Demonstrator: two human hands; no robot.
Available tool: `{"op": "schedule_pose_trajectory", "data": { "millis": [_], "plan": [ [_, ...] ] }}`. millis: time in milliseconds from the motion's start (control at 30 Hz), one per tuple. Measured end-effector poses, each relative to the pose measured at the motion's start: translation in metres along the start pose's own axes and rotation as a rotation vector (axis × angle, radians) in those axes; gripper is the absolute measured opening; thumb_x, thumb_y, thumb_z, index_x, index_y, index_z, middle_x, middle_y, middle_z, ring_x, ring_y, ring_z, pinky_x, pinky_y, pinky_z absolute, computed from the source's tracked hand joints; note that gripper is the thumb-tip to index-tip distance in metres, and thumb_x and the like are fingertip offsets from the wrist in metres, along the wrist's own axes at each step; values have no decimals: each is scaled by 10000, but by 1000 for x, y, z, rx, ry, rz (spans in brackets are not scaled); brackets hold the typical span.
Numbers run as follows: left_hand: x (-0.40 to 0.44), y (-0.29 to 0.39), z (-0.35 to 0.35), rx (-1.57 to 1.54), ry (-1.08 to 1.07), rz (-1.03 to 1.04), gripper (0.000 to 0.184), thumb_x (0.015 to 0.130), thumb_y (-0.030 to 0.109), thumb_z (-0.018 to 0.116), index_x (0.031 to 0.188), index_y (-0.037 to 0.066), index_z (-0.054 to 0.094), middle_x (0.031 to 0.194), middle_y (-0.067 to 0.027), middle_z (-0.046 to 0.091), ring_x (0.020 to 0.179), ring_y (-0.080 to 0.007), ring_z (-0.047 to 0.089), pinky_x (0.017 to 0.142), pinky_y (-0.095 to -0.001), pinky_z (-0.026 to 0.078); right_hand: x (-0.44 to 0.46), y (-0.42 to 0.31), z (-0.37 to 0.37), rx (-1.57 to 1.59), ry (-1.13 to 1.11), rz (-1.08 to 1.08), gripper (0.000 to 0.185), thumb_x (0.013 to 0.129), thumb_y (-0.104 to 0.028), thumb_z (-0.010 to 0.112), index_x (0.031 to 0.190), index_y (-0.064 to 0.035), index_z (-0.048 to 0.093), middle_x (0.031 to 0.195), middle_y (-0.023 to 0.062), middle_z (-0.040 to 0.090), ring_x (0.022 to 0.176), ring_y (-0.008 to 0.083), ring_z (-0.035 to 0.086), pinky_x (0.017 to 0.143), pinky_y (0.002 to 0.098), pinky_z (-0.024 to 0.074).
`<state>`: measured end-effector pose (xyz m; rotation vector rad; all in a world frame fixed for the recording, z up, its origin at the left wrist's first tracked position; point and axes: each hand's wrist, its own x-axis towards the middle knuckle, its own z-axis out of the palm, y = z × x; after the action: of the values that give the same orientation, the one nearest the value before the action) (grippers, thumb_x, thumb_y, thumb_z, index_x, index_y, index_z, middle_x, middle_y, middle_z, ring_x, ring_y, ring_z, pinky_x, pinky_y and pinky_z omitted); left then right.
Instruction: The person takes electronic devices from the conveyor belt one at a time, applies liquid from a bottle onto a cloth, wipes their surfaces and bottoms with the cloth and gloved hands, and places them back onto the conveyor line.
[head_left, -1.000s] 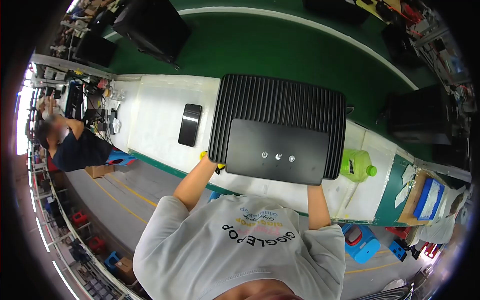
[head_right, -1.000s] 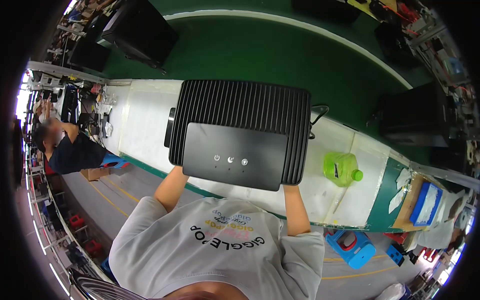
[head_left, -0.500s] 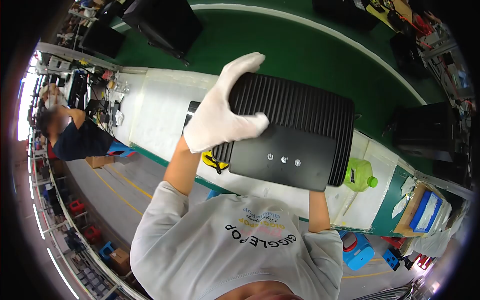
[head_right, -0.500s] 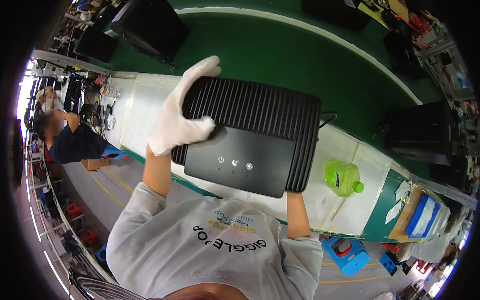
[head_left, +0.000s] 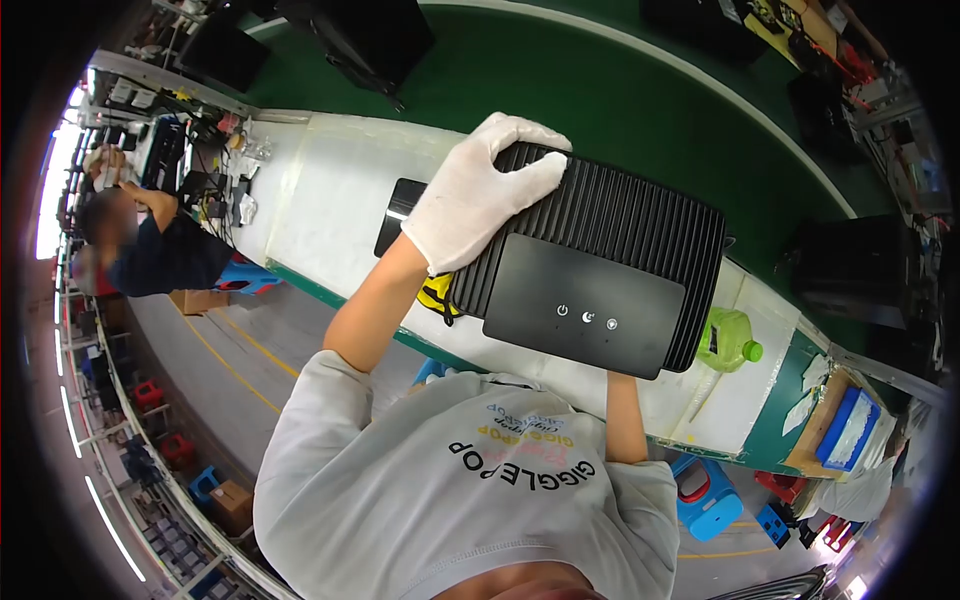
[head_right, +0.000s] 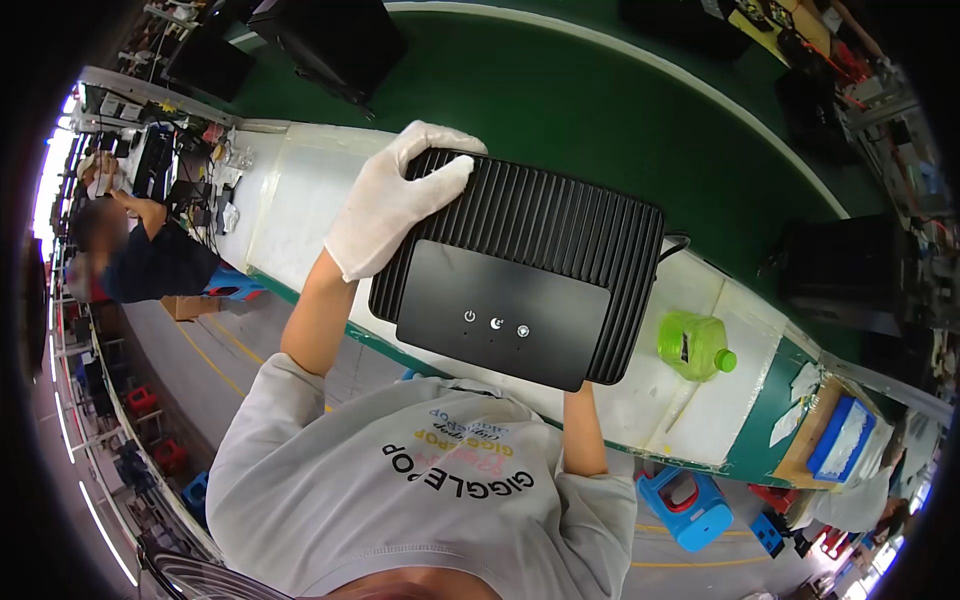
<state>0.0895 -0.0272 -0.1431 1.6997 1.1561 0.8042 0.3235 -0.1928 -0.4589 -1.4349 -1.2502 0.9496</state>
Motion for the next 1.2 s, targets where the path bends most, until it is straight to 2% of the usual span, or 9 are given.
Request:
{"op": "schedule_pose_trajectory", "data": {
  "millis": [233, 467, 633, 767, 833, 933, 1000, 1167, 1200],
  "plan": [
    [-16, -45, 16, -879, 94, -60, 457, 980, 329, 424, 1281, -10, 481, 1215, -98, 562, 1083, -141, 533, 978, -275, 406, -12, -1, 0, -141, 5, -25, 513, 952, -226, 480, 1395, -5, 348, 1393, 116, 430, 1260, 232, 429, 1055, 349, 355],
    [-63, -338, 95, -1236, -64, -356, 388, 983, 264, 443, 1291, 38, 505, 1203, -68, 591, 1070, -165, 565, 956, -299, 451, -2, 46, 15, -362, 22, -135, 528, 944, -220, 492, 1398, 4, 341, 1406, 120, 417, 1274, 239, 415, 1070, 352, 336],
    [7, -191, 64, -1019, -45, -467, 393, 959, 233, 488, 1286, 15, 482, 1181, -107, 581, 1010, -185, 592, 875, -311, 511, 64, -5, -37, 327, 240, 187, 407, 912, -188, 540, 1276, -11, 495, 1271, 145, 534, 1179, 277, 500, 1048, 366, 364],
    [39, -179, 73, -845, 107, -425, 357, 966, 300, 445, 1132, 19, 591, 1051, -97, 626, 860, -177, 611, 758, -317, 547, 132, -104, -9, 854, 427, 444, 472, 969, -363, 410, 1305, -43, 493, 1293, 99, 532, 1177, 265, 507, 1014, 347, 408],
    [59, -198, 67, -903, 69, -502, 362, 967, 306, 445, 1135, 21, 590, 1036, -89, 630, 852, -171, 615, 749, -309, 550, 148, -118, -14, 900, 282, 626, 607, 956, -504, 407, 1413, -106, 376, 1381, 40, 458, 1220, 220, 470, 1022, 347, 396],
    [58, -186, 66, -971, 73, -501, 372, 970, 329, 444, 1139, 30, 587, 980, -65, 637, 829, -152, 622, 721, -290, 551, 148, -141, -10, 889, 201, 466, 623, 948, -536, 402, 1410, -119, 382, 1380, 41, 456, 1211, 219, 473, 1013, 346, 401],
    [36, -169, 70, -884, 123, -574, 565, 952, 523, 399, 1228, 55, 555, 1020, -38, 633, 862, -143, 609, 712, -273, 523, 133, -158, -5, 802, 221, 436, 652, 937, -571, 395, 1404, -116, 393, 1369, 51, 466, 1209, 232, 470, 1006, 344, 403],
    [-10, -202, 86, -1066, 83, -745, 487, 950, 461, 426, 1174, 55, 576, 990, -50, 631, 830, -153, 614, 678, -296, 540, 90, -131, -1, 801, 186, 907, 704, 945, -601, 272, 1425, -94, 359, 1411, 72, 425, 1248, 256, 437, 1023, 363, 372],
    [-20, -197, 84, -992, -79, -821, 778, 898, 672, 338, 1404, 83, 389, 1322, -80, 516, 1105, -208, 541, 926, -321, 452, 81, -119, 2, 804, 188, 916, 704, 945, -601, 272, 1425, -94, 359, 1411, 72, 425, 1248, 256, 437, 1023, 363, 372]
  ]
}}
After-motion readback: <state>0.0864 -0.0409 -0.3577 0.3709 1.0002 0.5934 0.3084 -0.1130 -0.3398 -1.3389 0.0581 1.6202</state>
